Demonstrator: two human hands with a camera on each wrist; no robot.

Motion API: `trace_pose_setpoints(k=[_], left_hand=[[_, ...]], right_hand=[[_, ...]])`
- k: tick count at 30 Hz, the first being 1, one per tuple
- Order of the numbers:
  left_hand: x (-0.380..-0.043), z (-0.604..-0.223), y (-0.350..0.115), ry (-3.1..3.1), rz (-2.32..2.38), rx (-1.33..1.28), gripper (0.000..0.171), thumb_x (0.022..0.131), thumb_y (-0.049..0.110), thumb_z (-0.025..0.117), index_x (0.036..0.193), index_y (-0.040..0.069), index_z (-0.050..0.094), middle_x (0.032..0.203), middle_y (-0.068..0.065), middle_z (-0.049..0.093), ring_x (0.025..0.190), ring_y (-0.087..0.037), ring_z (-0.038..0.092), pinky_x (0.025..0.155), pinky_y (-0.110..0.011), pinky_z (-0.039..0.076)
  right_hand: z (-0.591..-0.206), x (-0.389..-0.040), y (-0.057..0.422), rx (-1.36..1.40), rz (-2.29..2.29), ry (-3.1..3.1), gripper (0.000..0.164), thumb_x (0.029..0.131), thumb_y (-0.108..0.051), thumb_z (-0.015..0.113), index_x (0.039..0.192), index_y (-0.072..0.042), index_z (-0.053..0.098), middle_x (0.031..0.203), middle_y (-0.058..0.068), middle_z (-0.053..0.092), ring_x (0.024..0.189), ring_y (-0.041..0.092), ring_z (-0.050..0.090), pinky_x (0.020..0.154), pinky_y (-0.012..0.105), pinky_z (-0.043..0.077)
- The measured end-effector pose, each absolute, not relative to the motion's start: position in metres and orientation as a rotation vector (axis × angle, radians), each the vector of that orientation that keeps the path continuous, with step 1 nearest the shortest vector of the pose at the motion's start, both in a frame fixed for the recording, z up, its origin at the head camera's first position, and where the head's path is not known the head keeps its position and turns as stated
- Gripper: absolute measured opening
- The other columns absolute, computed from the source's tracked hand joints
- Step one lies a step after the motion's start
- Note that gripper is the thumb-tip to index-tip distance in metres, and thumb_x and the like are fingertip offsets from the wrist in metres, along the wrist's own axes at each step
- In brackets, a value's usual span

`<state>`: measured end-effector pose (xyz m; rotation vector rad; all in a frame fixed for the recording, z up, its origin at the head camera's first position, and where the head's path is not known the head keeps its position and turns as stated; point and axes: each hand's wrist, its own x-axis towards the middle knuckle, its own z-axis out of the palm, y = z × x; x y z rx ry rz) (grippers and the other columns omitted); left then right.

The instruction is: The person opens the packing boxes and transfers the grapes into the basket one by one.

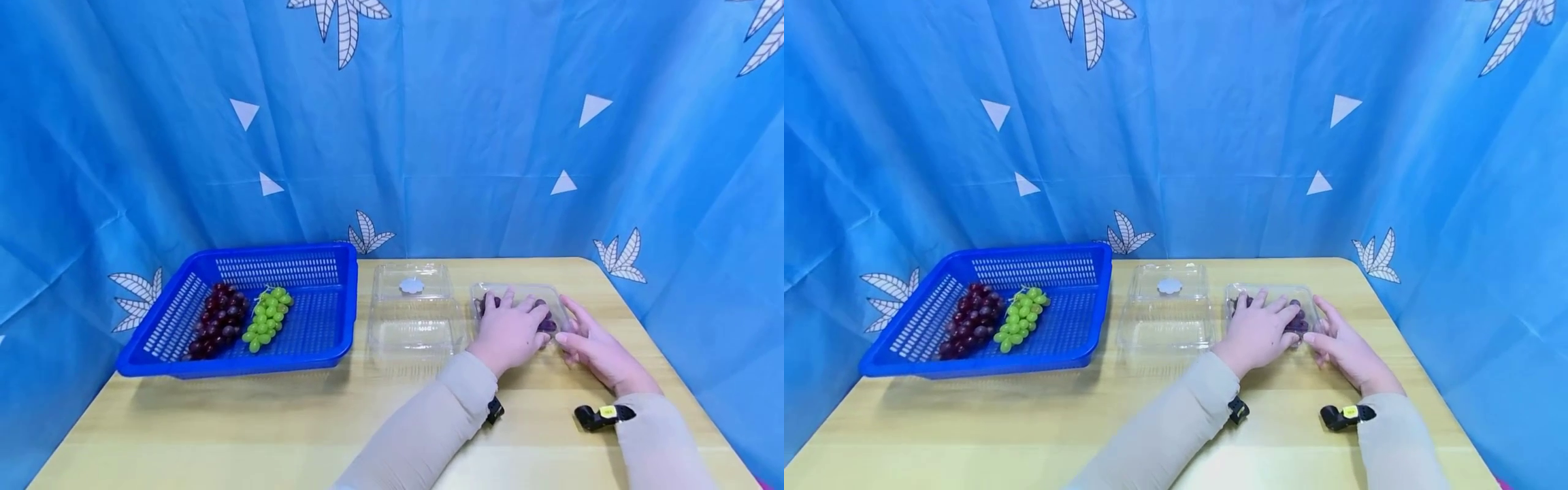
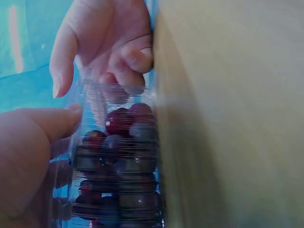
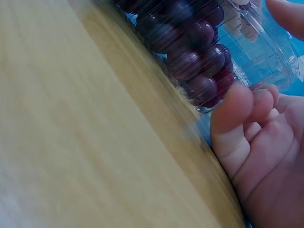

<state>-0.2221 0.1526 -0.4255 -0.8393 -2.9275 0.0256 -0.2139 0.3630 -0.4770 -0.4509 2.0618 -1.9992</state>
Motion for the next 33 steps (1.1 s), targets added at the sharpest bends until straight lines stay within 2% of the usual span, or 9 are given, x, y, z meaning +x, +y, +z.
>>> trace_pose_setpoints(k=[3, 7, 9, 12, 16, 18, 26, 30, 33], left_hand=[[-0.225, -0.419, 0.153, -2.902, 0.083, -0.829, 0.054, 0.103, 0.060, 0.039, 0.155, 0.045, 0.037, 0.160, 0.018, 0.033, 0.150, -0.027, 0.027, 0.116, -0.061, 0.021], [-0.225, -0.414, 0.152, -2.902, 0.122, -0.828, 0.051, 0.105, 0.057, 0.037, 0.154, 0.045, 0.038, 0.160, 0.018, 0.034, 0.150, -0.026, 0.027, 0.116, -0.060, 0.023], [-0.224, -0.413, 0.152, -2.898, 0.128, -0.836, 0.049, 0.105, 0.057, 0.036, 0.153, 0.045, 0.039, 0.159, 0.019, 0.035, 0.149, -0.027, 0.029, 0.115, -0.059, 0.025], [-0.223, -0.413, 0.154, -2.909, 0.128, -0.836, 0.048, 0.105, 0.057, 0.036, 0.152, 0.047, 0.040, 0.159, 0.020, 0.035, 0.149, -0.026, 0.029, 0.116, -0.059, 0.026], [-0.221, -0.415, 0.156, -2.935, 0.132, -0.828, 0.048, 0.105, 0.057, 0.034, 0.152, 0.048, 0.039, 0.158, 0.021, 0.034, 0.150, -0.025, 0.028, 0.116, -0.059, 0.025], [-0.220, -0.416, 0.156, -2.945, 0.133, -0.829, 0.048, 0.105, 0.056, 0.033, 0.152, 0.048, 0.038, 0.158, 0.021, 0.034, 0.150, -0.025, 0.028, 0.116, -0.059, 0.025], [-0.218, -0.424, 0.155, -2.906, 0.075, -0.829, 0.043, 0.106, 0.054, 0.033, 0.145, 0.045, 0.049, 0.155, 0.020, 0.042, 0.146, -0.026, 0.035, 0.114, -0.057, 0.031], [-0.221, -0.427, 0.151, -2.815, -0.061, -0.786, 0.037, 0.108, 0.050, 0.035, 0.133, 0.040, 0.060, 0.141, 0.020, 0.057, 0.138, -0.022, 0.048, 0.111, -0.052, 0.038], [-0.223, -0.429, 0.149, -2.783, -0.120, -0.783, 0.035, 0.108, 0.047, 0.037, 0.129, 0.038, 0.064, 0.135, 0.020, 0.062, 0.135, -0.021, 0.051, 0.111, -0.050, 0.039]], right_hand=[[-0.470, -0.220, 0.363, -0.499, -1.968, 2.107, 0.091, 0.100, 0.002, 0.055, 0.163, -0.016, -0.008, 0.146, 0.028, 0.038, 0.064, 0.016, 0.057, 0.055, 0.029, 0.053], [-0.466, -0.223, 0.362, -0.534, -1.897, 2.152, 0.097, 0.098, 0.003, 0.058, 0.163, -0.018, -0.011, 0.156, 0.041, 0.014, 0.065, 0.018, 0.059, 0.057, 0.033, 0.056], [-0.465, -0.223, 0.362, -0.519, -1.863, 2.198, 0.099, 0.097, 0.002, 0.060, 0.163, -0.019, -0.010, 0.155, 0.041, 0.017, 0.065, 0.019, 0.060, 0.058, 0.035, 0.057], [-0.466, -0.221, 0.362, -0.487, -1.819, 2.273, 0.099, 0.097, -0.001, 0.063, 0.163, -0.020, -0.007, 0.147, 0.040, 0.033, 0.066, 0.021, 0.061, 0.059, 0.037, 0.057], [-0.468, -0.219, 0.360, -0.450, -1.791, 2.316, 0.096, 0.098, -0.003, 0.062, 0.163, -0.015, -0.008, 0.123, 0.031, 0.055, 0.064, 0.021, 0.061, 0.059, 0.037, 0.057], [-0.468, -0.217, 0.358, -0.434, -1.782, 2.326, 0.096, 0.098, -0.003, 0.063, 0.163, -0.013, -0.008, 0.112, 0.024, 0.060, 0.063, 0.022, 0.060, 0.058, 0.037, 0.056], [-0.467, -0.211, 0.350, -0.418, -1.691, 2.386, 0.098, 0.098, -0.010, 0.066, 0.163, -0.014, -0.007, 0.092, 0.023, 0.061, 0.061, 0.028, 0.060, 0.060, 0.037, 0.055], [-0.469, -0.214, 0.350, -0.453, -1.728, 2.361, 0.096, 0.098, -0.007, 0.064, 0.164, -0.021, -0.003, 0.084, 0.024, 0.057, 0.060, 0.028, 0.059, 0.057, 0.039, 0.056], [-0.472, -0.216, 0.352, -0.457, -1.745, 2.347, 0.093, 0.099, -0.007, 0.064, 0.164, -0.027, 0.001, 0.087, 0.026, 0.053, 0.061, 0.030, 0.059, 0.056, 0.041, 0.056]])
